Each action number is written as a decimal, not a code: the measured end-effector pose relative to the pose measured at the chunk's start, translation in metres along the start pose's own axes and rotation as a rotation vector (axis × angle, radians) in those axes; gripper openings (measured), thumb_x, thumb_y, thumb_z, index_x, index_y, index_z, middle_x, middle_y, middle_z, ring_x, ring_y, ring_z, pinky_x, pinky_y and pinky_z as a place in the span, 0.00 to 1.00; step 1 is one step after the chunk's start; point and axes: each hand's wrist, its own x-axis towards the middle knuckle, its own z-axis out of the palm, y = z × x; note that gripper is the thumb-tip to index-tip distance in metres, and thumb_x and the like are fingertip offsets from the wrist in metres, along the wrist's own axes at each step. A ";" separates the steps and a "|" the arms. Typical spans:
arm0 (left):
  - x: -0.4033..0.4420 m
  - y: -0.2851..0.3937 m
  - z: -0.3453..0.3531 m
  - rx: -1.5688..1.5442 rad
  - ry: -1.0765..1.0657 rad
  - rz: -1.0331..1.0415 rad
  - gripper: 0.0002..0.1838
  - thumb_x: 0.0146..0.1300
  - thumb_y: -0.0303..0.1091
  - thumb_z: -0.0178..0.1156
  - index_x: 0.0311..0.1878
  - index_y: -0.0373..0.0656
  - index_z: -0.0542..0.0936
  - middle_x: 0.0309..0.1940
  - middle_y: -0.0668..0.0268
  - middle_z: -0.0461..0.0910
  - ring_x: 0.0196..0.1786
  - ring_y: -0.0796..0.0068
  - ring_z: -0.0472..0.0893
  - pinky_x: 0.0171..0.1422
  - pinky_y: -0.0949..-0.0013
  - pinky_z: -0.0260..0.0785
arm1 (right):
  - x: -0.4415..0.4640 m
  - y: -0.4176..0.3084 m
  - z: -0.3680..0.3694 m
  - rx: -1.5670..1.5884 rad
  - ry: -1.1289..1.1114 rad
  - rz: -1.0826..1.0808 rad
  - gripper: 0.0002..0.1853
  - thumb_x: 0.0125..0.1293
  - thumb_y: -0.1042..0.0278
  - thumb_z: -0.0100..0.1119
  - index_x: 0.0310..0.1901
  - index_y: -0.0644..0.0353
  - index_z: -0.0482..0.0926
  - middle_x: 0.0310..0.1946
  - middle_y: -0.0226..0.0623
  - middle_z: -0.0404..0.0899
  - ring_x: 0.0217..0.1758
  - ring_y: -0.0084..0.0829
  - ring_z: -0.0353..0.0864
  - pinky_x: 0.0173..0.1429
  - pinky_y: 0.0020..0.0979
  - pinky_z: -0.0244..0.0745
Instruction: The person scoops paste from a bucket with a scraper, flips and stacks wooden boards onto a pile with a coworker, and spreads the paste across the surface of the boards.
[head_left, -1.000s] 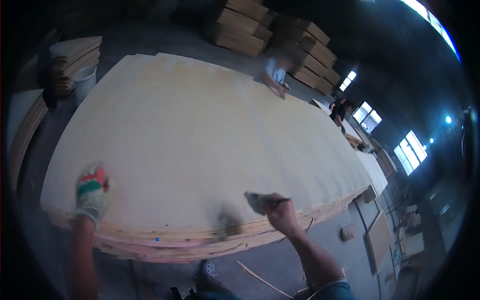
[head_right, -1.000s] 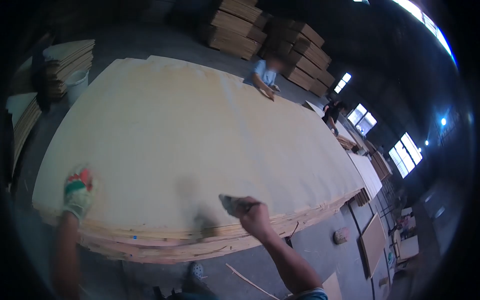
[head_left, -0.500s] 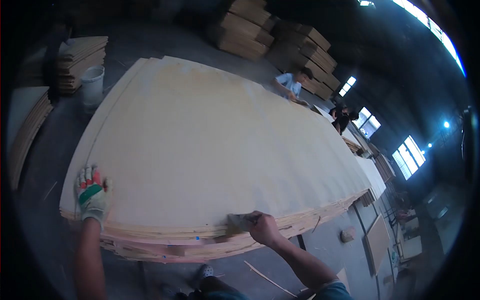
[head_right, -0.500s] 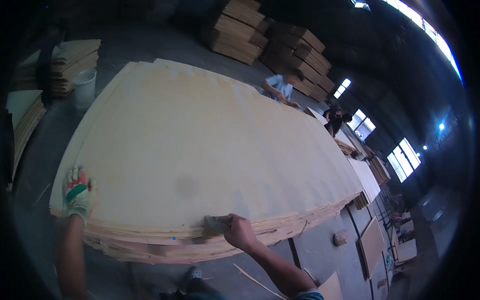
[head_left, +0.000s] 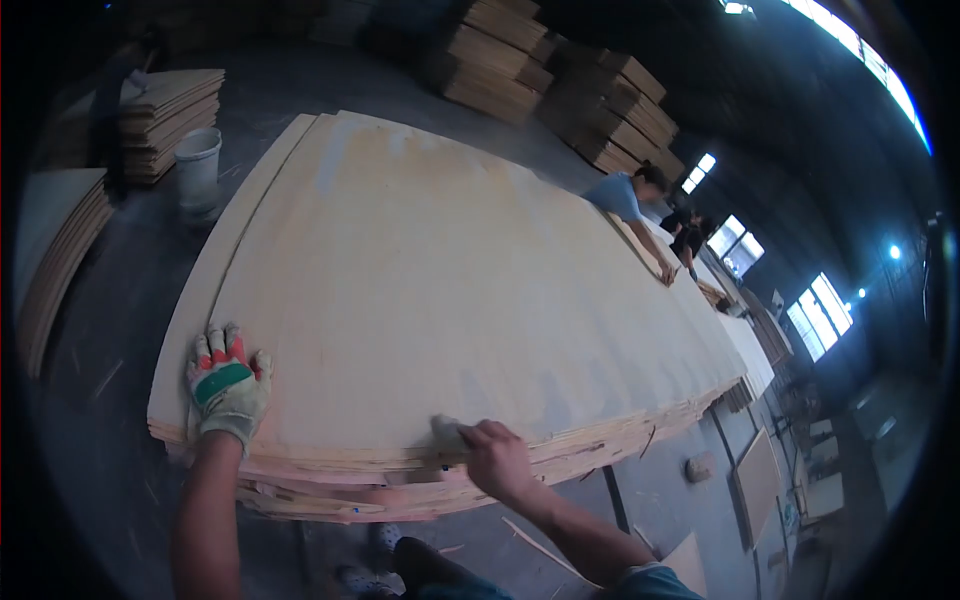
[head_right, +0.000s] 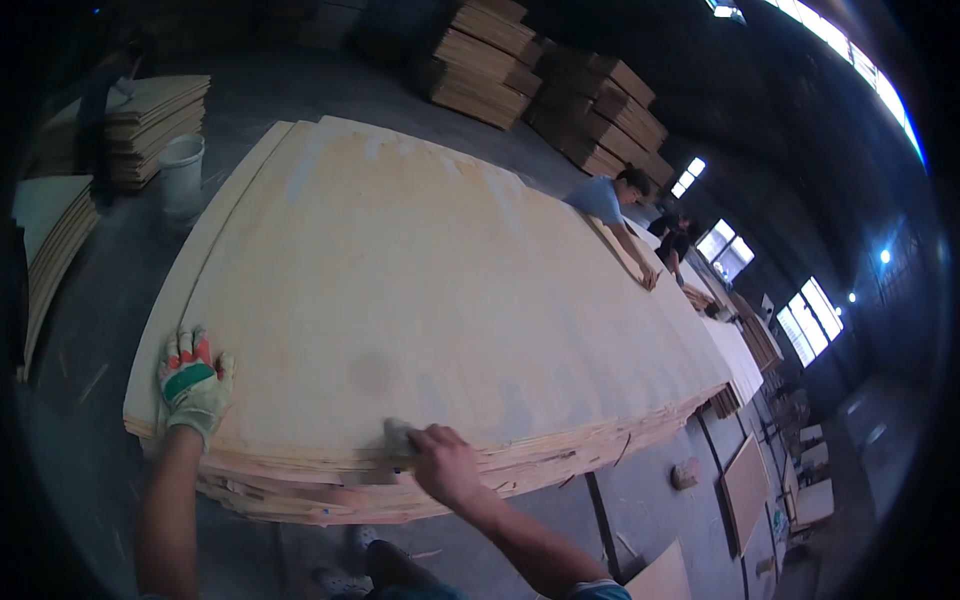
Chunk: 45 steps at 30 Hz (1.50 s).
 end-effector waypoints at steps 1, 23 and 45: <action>0.007 -0.003 -0.011 -0.048 -0.083 0.013 0.34 0.70 0.54 0.58 0.73 0.43 0.73 0.75 0.48 0.69 0.77 0.40 0.67 0.77 0.40 0.61 | 0.006 -0.021 0.007 0.022 -0.025 -0.020 0.17 0.57 0.76 0.61 0.48 0.54 0.87 0.36 0.38 0.82 0.41 0.44 0.85 0.45 0.44 0.83; 0.108 -0.073 -0.022 -0.394 -0.041 0.208 0.25 0.68 0.40 0.65 0.67 0.47 0.80 0.66 0.55 0.79 0.70 0.51 0.76 0.77 0.43 0.65 | 0.662 -0.047 0.287 -0.005 -0.075 0.215 0.13 0.60 0.76 0.57 0.42 0.62 0.89 0.41 0.53 0.89 0.48 0.50 0.89 0.54 0.43 0.86; 0.052 -0.153 0.032 -0.508 -0.004 0.482 0.30 0.70 0.44 0.57 0.72 0.42 0.75 0.71 0.51 0.76 0.76 0.45 0.70 0.83 0.42 0.52 | 0.109 -0.267 0.074 0.198 -0.248 0.065 0.24 0.63 0.79 0.54 0.61 0.59 0.82 0.49 0.44 0.86 0.53 0.46 0.85 0.57 0.43 0.83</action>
